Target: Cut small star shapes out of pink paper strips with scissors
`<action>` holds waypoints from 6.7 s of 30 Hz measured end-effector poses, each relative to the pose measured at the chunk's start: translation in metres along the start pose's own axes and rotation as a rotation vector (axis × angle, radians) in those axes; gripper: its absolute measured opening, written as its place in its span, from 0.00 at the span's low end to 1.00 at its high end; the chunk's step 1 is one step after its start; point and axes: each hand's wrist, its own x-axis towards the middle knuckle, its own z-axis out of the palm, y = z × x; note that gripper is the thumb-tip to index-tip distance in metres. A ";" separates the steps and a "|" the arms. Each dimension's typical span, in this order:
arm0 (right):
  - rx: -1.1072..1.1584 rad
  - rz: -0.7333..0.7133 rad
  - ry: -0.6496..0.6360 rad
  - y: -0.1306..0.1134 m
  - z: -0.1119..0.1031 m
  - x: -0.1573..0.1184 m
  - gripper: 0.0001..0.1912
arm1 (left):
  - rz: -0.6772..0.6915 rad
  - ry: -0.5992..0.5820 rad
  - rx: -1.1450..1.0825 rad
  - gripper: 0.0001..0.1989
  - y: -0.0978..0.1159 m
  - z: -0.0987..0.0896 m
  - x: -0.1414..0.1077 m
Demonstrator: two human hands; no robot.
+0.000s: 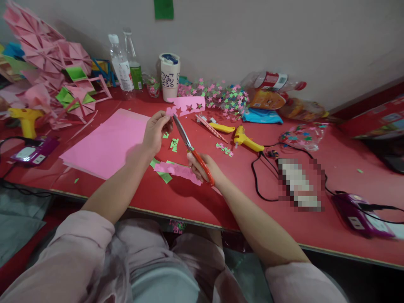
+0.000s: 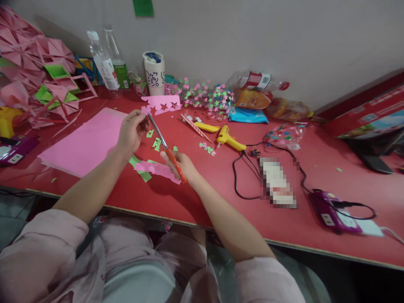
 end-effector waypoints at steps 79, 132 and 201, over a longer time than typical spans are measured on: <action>-0.074 0.014 -0.058 -0.005 -0.008 0.001 0.21 | 0.068 -0.016 0.137 0.08 0.001 -0.011 0.008; 0.027 0.027 -0.043 0.000 0.000 -0.002 0.23 | 0.035 -0.076 0.150 0.10 -0.003 -0.006 0.001; -0.046 -0.014 -0.070 -0.002 -0.002 -0.003 0.21 | 0.048 0.039 0.081 0.11 0.004 0.004 -0.002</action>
